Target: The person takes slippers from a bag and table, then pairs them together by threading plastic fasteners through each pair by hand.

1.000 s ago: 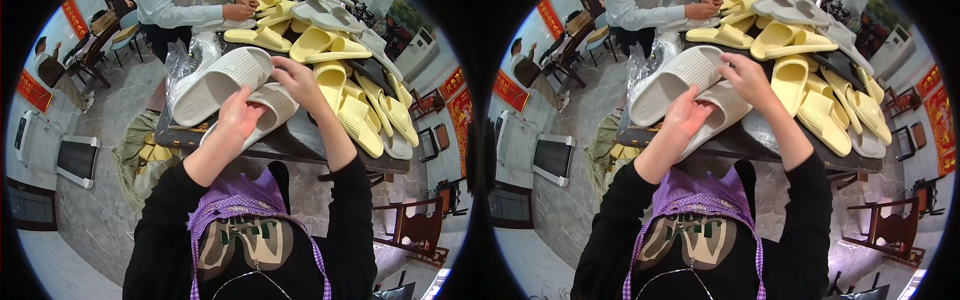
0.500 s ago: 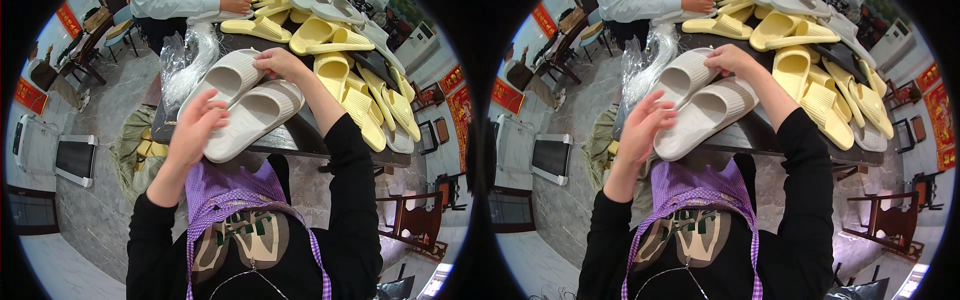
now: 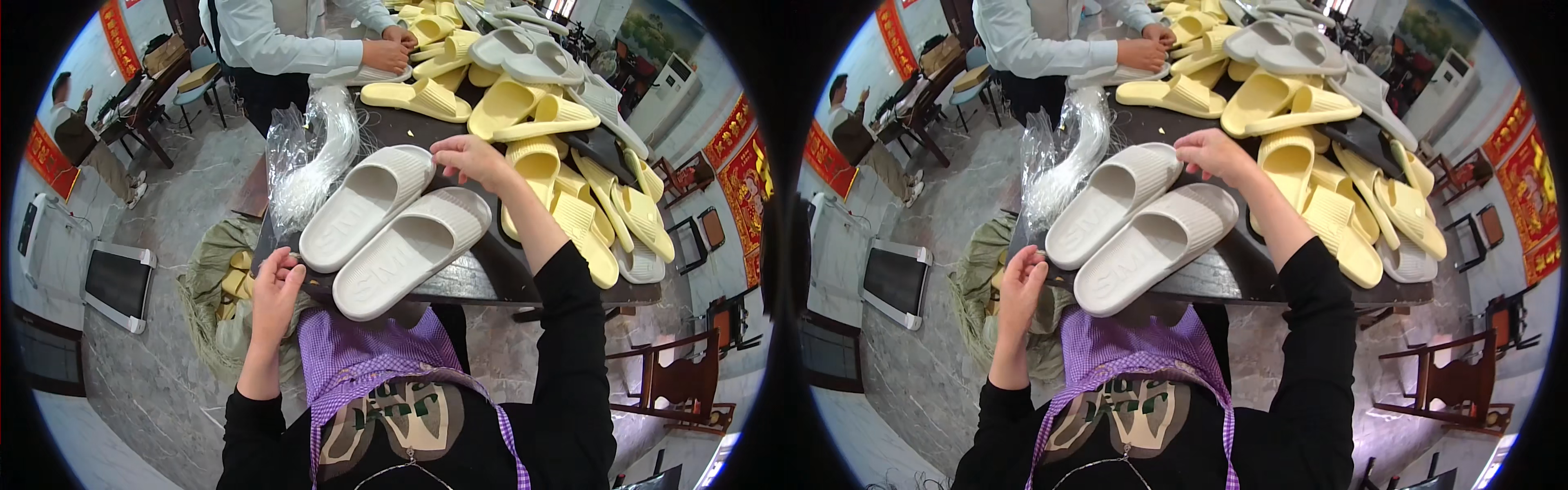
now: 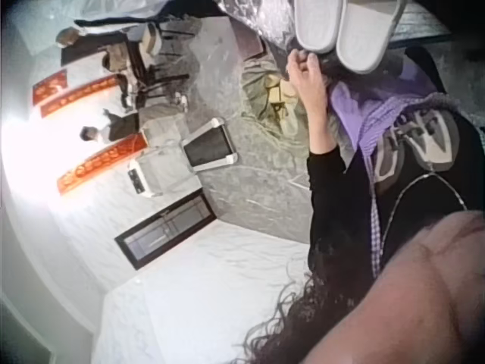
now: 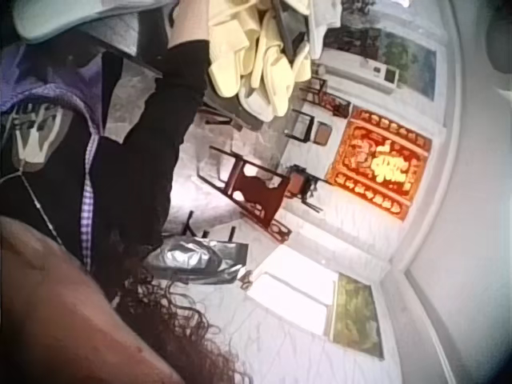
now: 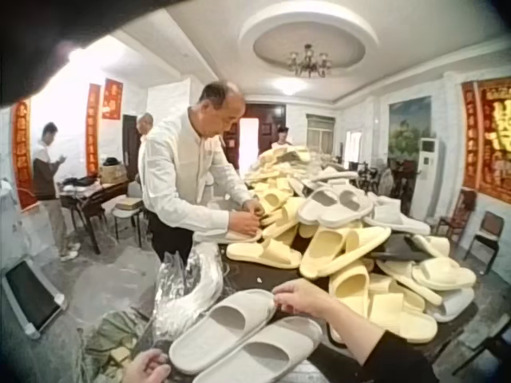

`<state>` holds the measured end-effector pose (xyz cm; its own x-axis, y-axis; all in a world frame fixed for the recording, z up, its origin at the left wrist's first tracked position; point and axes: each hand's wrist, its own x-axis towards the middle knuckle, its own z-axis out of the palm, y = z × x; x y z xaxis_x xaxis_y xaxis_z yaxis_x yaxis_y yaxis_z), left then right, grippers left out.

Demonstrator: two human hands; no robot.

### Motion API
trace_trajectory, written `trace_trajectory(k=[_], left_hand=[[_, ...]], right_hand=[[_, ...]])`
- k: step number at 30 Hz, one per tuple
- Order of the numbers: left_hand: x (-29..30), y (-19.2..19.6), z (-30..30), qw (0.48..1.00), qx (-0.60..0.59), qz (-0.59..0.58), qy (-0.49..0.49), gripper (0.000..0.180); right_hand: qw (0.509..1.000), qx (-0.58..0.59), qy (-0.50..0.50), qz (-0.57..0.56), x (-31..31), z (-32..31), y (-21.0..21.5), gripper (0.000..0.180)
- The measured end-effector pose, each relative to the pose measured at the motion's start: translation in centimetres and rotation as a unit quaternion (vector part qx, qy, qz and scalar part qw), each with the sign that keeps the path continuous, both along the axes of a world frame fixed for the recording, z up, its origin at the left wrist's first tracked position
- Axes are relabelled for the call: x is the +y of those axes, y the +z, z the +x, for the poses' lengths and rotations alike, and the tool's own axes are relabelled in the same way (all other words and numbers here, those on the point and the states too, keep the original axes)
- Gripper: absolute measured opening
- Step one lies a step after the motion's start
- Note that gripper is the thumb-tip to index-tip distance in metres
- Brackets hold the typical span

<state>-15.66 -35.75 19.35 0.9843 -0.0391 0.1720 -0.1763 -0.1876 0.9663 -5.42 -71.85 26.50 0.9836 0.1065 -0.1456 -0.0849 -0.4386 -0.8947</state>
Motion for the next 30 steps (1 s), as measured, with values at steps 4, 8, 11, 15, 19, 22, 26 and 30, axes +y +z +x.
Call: trace_trajectory(k=[4,8,11,15,19,22,26,30], left_hand=[[-0.7,0.3,0.3,0.994,0.059,-0.087,-0.031,0.042],[-0.6,1.5,-0.5,0.983,0.129,-0.121,-0.051,0.044],[-0.9,1.6,-1.2,0.971,0.162,-0.164,-0.067,0.044],[-1.5,1.1,-1.2,0.960,0.147,-0.221,-0.092,0.044],[-1.9,0.8,-0.9,0.957,0.144,-0.230,-0.103,0.044],[-2.2,0.7,-1.0,0.953,0.158,-0.236,-0.102,0.044],[-2.5,1.0,-1.0,0.955,0.161,-0.223,-0.108,0.043],[-2.4,1.7,-1.1,0.971,0.154,-0.148,-0.102,0.038]], right_hand=[[0.998,0.046,0.023,0.046,2.1,1.2,-1.5,0.035],[0.993,0.064,-0.004,0.101,2.5,2.2,-1.6,0.030],[0.986,0.045,0.002,0.162,1.8,2.3,-0.6,0.027],[0.980,0.035,-0.005,0.195,1.6,1.8,1.0,0.025],[0.979,0.027,-0.003,0.203,1.9,1.3,1.7,0.024],[0.980,0.021,-0.006,0.196,1.7,1.0,1.6,0.025],[0.991,-0.006,0.008,0.134,1.0,0.5,0.7,0.030],[0.999,-0.022,0.029,0.037,0.7,-0.1,0.3,0.035]])
